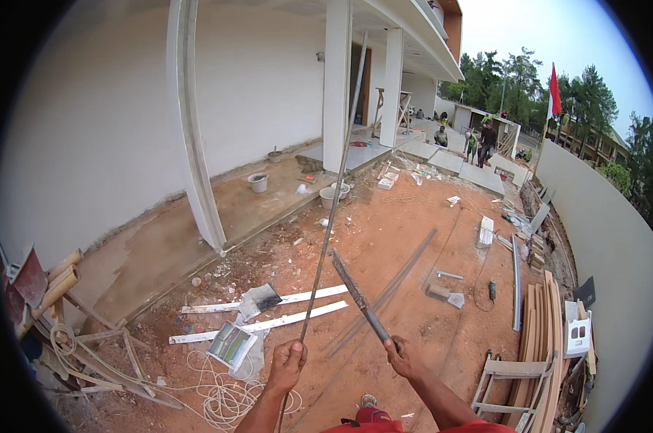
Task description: The person uses an angle grinder to cut long metal rods on a construction site. They measure and mark the rods, then cut them into shorter segments, stacking the finished pieces on the ground.
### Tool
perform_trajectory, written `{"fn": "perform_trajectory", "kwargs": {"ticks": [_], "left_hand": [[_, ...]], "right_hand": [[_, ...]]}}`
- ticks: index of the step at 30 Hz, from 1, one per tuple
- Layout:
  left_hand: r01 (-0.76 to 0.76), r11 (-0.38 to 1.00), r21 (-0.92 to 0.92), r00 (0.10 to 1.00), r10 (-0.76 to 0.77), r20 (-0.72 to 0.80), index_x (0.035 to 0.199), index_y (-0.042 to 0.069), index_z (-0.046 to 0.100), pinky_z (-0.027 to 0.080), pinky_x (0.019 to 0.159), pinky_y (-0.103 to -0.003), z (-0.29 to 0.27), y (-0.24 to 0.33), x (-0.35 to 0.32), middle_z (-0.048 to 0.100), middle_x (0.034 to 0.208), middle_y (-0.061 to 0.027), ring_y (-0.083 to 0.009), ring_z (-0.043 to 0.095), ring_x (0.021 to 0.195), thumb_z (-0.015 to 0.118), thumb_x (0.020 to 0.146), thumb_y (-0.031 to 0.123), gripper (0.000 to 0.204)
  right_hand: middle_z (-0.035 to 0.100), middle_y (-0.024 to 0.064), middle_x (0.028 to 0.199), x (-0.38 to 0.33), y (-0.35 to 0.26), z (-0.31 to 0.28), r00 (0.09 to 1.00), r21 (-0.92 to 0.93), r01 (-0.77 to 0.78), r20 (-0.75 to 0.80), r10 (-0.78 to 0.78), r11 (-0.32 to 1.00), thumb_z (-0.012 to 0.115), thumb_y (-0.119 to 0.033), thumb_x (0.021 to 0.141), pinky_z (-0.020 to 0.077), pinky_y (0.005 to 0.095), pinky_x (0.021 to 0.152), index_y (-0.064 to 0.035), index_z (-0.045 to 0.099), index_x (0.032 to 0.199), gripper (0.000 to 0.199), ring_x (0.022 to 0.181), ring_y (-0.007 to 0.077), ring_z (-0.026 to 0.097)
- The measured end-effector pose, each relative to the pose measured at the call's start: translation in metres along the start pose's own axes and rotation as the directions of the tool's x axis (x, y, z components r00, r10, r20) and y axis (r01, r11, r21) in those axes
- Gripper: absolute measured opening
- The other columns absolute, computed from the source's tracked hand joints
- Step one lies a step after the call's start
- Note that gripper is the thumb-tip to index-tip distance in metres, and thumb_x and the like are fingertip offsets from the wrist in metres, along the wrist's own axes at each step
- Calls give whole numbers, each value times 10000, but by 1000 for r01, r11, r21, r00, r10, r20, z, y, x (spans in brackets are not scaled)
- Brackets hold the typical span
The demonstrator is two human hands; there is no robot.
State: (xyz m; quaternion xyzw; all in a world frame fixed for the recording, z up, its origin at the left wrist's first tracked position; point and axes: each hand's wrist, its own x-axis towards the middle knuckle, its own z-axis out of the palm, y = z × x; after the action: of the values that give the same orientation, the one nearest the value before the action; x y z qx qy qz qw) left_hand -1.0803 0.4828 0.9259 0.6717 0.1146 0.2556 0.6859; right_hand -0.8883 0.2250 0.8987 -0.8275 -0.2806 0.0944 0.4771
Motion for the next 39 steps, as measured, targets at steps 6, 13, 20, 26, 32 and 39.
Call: {"fn": "perform_trajectory", "kwargs": {"ticks": [6,13,20,26,32,39], "left_hand": [[158,941,-301,961,-75,267,702,82,495,262,451,-255,-19,5,-1,384,576,34,-75,351,487,520,1037,539,567],[121,954,-275,970,-55,236,701,76,504,269,458,-257,-2,5,-13,404,575,29,-75,360,494,512,1051,515,561],[-2,989,-147,985,27,170,692,68,509,292,476,-256,19,15,-19,436,587,27,-73,383,512,490,1073,481,563],[-29,996,-88,997,35,63,686,46,518,315,514,-275,25,11,-25,462,610,25,-75,413,565,505,1077,427,546],[-169,984,58,980,174,-101,674,42,504,312,523,-283,38,10,-21,448,605,13,-84,409,567,511,1070,361,509],[-183,975,125,956,206,-209,689,13,513,334,547,-294,26,21,-13,466,624,-4,-91,427,604,539,1059,285,460]], "right_hand": [[517,216,657,35,-68,-132,809,-320,238,-457,-369,917,559,-394,1032,419,429,571,13,586,924,422,597,301,555],[509,179,653,67,-175,-226,649,-626,311,-410,-641,715,643,-352,997,418,436,562,-11,559,914,361,583,353,532],[603,205,703,83,-208,-296,610,-817,170,-352,-710,551,700,-383,945,463,454,589,-38,601,986,361,646,429,608],[633,217,758,88,-226,-327,634,-872,111,-308,-710,477,711,-341,934,479,467,627,-37,602,1013,333,734,431,647],[597,220,683,90,-220,-280,614,-831,158,-340,-712,533,691,-364,955,468,465,606,-41,596,975,337,675,433,627],[604,194,671,91,-215,-241,615,-762,118,-447,-649,637,712,-403,942,451,449,584,-21,637,973,390,619,400,612]]}}
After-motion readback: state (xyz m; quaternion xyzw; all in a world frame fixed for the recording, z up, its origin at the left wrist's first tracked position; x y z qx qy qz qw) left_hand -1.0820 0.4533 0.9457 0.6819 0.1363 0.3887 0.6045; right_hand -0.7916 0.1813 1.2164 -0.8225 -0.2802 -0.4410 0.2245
